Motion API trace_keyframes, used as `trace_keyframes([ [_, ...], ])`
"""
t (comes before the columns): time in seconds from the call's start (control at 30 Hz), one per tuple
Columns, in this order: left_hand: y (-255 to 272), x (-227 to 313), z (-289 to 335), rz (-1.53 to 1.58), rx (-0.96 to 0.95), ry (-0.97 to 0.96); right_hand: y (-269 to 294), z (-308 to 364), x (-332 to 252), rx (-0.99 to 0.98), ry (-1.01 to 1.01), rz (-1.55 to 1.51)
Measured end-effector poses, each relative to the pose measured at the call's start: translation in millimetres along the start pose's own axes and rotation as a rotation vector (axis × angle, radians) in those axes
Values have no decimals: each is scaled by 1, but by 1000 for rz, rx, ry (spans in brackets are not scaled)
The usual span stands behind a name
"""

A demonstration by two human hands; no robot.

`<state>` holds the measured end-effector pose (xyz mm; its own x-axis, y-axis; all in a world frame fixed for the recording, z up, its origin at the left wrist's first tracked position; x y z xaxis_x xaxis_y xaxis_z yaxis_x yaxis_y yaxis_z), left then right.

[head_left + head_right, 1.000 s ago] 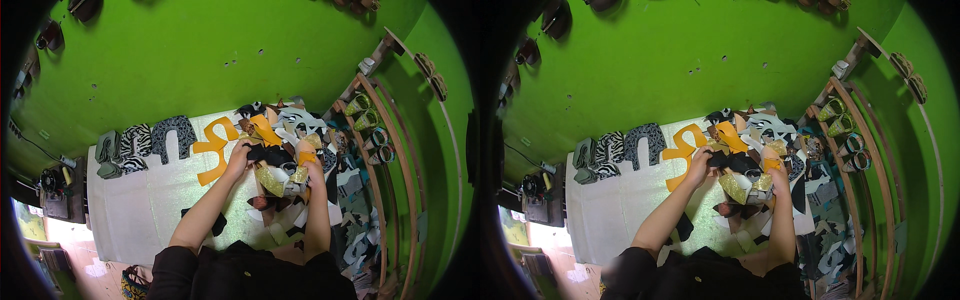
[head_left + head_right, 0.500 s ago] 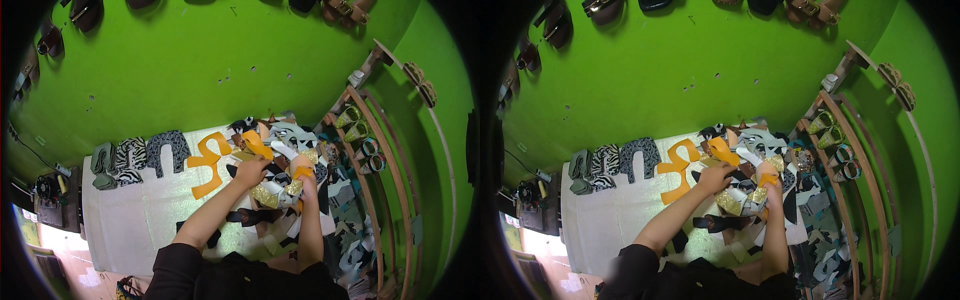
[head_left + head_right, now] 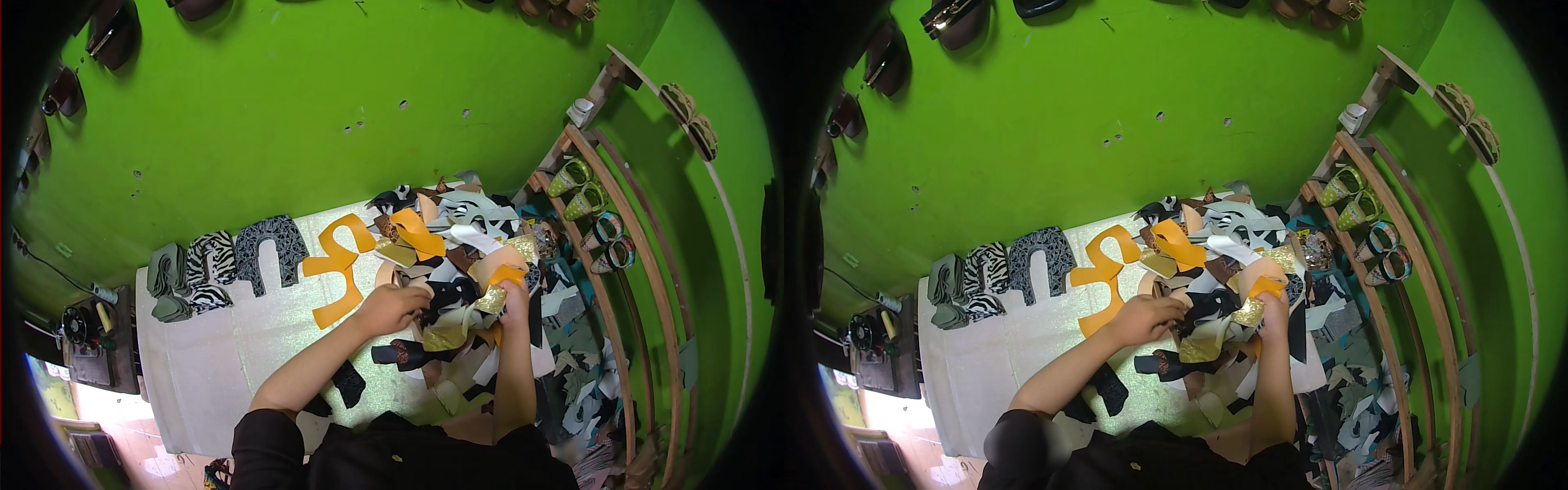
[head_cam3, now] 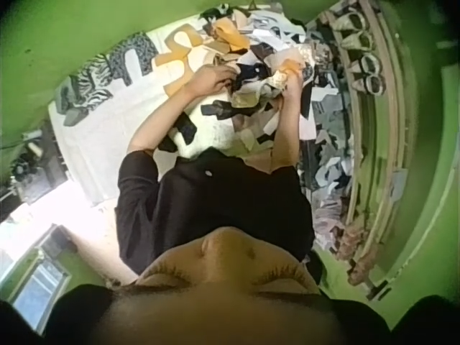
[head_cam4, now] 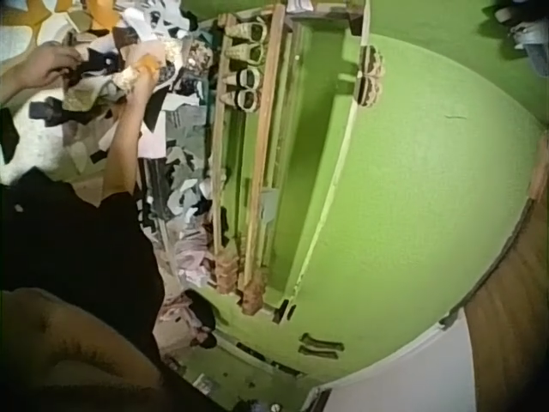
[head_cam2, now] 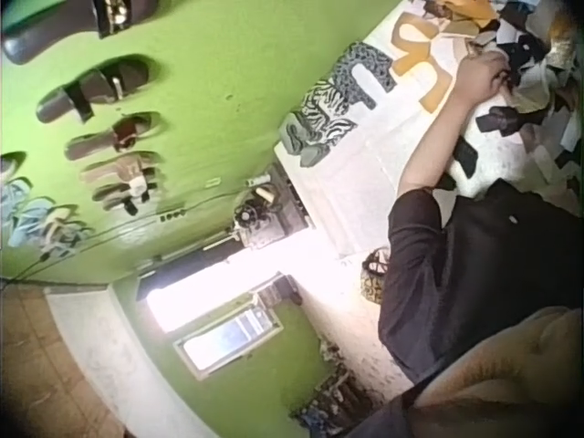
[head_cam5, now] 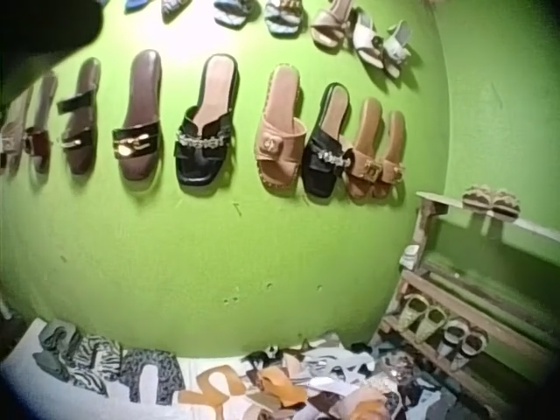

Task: Sorting and inspecting various fabric and patterned shoe upper components on a work table.

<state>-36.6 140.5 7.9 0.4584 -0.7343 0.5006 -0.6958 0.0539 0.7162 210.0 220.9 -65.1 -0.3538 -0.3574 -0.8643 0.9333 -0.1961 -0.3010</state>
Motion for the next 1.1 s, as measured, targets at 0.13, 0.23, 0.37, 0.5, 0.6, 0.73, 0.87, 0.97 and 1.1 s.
trace_keyframes([
  [0.13,-8,8,12,43,-144,-17,8,1,-7,47,34,-104],
  [0.23,2,2,21,157,-5,9,12,3,-8,72,27,-145],
  [0.37,16,-42,32,861,523,407,8,13,-14,0,18,-173],
  [0.5,29,-58,24,1269,696,321,8,16,-18,-79,7,-205],
  [0.6,24,-57,24,909,604,689,17,14,-17,-81,27,-186],
  [0.73,10,-26,-9,280,126,520,20,14,-14,-94,20,-226],
  [0.87,13,-30,4,336,358,473,1,22,-20,-68,75,-141],
  [0.97,24,-36,18,398,469,487,-21,33,-36,36,266,315],
  [1.1,50,-24,30,470,571,565,-44,43,-50,214,655,922],
])
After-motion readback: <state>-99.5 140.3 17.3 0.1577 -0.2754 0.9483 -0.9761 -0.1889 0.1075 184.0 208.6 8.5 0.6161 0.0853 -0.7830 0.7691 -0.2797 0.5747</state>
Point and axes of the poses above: each hand's wrist, its own z-axis away from the middle knuckle, its own y-axis out of the back of the hand, x = y × z, the point moved 8 cm from there along -z, towards the middle knuckle, and after that the axes turned 10 degrees about -y, right-handed, at the moved point
